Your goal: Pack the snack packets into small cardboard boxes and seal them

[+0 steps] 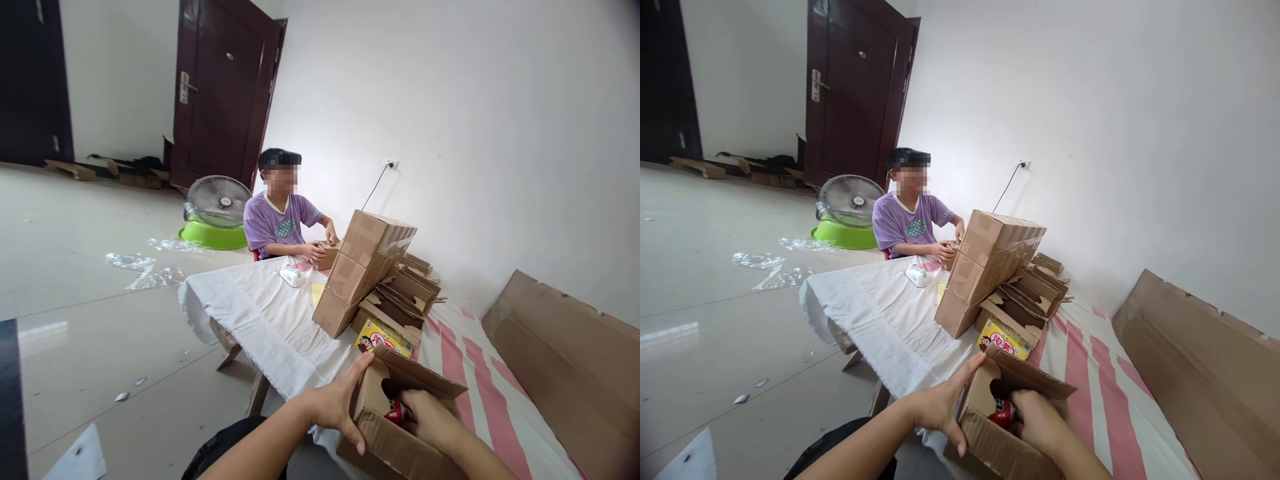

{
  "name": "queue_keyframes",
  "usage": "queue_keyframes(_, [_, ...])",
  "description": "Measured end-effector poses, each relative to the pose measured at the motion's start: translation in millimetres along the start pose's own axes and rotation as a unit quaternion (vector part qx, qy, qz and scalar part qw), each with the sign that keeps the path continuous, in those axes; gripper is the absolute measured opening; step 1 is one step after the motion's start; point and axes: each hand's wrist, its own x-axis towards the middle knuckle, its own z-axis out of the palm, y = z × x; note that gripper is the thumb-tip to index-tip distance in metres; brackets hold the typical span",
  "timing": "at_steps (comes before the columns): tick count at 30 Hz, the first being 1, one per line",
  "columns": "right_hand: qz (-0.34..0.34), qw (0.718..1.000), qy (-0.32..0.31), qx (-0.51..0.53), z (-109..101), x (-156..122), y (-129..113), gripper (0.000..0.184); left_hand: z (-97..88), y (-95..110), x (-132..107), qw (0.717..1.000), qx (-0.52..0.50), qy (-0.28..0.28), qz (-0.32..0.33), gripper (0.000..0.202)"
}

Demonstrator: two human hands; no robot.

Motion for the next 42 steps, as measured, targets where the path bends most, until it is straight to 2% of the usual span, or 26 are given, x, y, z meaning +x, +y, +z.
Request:
queue_keyframes(3, [-0.005,0.998,-0.023,-0.066,-10.1,-2.9,-4.8,0.023,0.2,-2.0,-0.4,0.999,0.007,0.032,0.003,0.154])
queue_keyframes(6, [-0.038,0.996,0.016,-0.08,-31.6,-10.3,-13.2,0.027,-3.6,-2.6,-1.9,0.998,0.009,0.047,0.026,0.146])
queue_keyframes(9, [-0.064,0.989,0.112,-0.072,-57.9,-19.3,-16.8,0.028,-8.5,-5.7,-2.8,0.996,0.022,0.084,0.029,0.143])
queue_keyframes(12, [-0.055,0.962,0.251,-0.088,-79.5,-30.1,-15.5,0.026,-12.0,-11.9,-2.8,0.991,0.031,0.133,0.009,0.141])
queue_keyframes(14, [-0.035,0.935,0.338,-0.1,-86.5,-40.7,-15.7,0.028,-14.6,-14.6,-2.7,0.987,0.015,0.162,-0.002,0.14])
queue_keyframes(16, [-0.027,0.912,0.398,-0.101,-85.3,-54.8,-19.0,0.029,-18.3,-15.0,-2.6,0.985,-0.018,0.171,-0.01,0.135])
queue_keyframes(18, [-0.058,0.907,0.406,-0.094,-76.0,-70.6,-24.4,0.031,-22.5,-14.1,-2.1,0.985,-0.044,0.169,-0.019,0.123])
queue_keyframes(19, [-0.09,0.914,0.386,-0.088,-68.6,-78.2,-27.1,0.033,-24.3,-13.9,-1.5,0.984,-0.049,0.168,-0.026,0.113])
queue_keyframes(22, [-0.198,0.942,0.261,-0.077,-39.8,-94.3,-32.0,0.043,-26.3,-15.2,1.5,0.981,-0.036,0.181,-0.054,0.074])
queue_keyframes(24, [-0.23,0.952,0.188,-0.075,-18.8,-97.6,-30.5,0.044,-24.3,-17.3,4.3,0.978,-0.018,0.194,-0.074,0.055])
queue_keyframes(26, [-0.212,0.964,0.144,-0.071,0.8,-96.3,-25.2,0.034,-20.6,-19.0,7.1,0.972,0.005,0.216,-0.092,0.05])
queue_keyframes(28, [-0.163,0.976,0.133,-0.06,18.1,-93.8,-17.8,0.023,-16.6,-20.0,9.8,0.965,0.025,0.24,-0.103,0.049])
queue_keyframes(31, [-0.089,0.982,0.166,-0.032,41.0,-92.5,-7.8,0.021,-12.5,-21.0,12.6,0.954,0.045,0.271,-0.118,0.036])
queue_keyframes(34, [-0.02,0.974,0.224,0.01,62.2,-94.0,-1.2,0.018,-11.5,-19.3,12.7,0.944,0.058,0.293,-0.142,0.018])
queue_keyframes(36, [0.03,0.959,0.276,0.054,75.6,-94.4,2.9,0.016,-11.8,-13.0,9.8,0.949,0.052,0.274,-0.148,0.029])
queue_keyframes(38, [0.081,0.939,0.316,0.111,87.6,-93.3,7.7,0.018,-12.1,-1.7,4.4,0.966,0.033,0.218,-0.137,0.043])
queue_keyframes(40, [0.134,0.92,0.326,0.171,97.4,-90.8,12.7,0.024,-10.9,12.2,-2.3,0.987,0.005,0.111,-0.113,0.059])
queue_keyframes(42, [0.176,0.903,0.318,0.227,104.7,-87.6,17.4,0.031,-6.5,23.9,-8.2,0.995,-0.008,-0.056,-0.085,0.084])
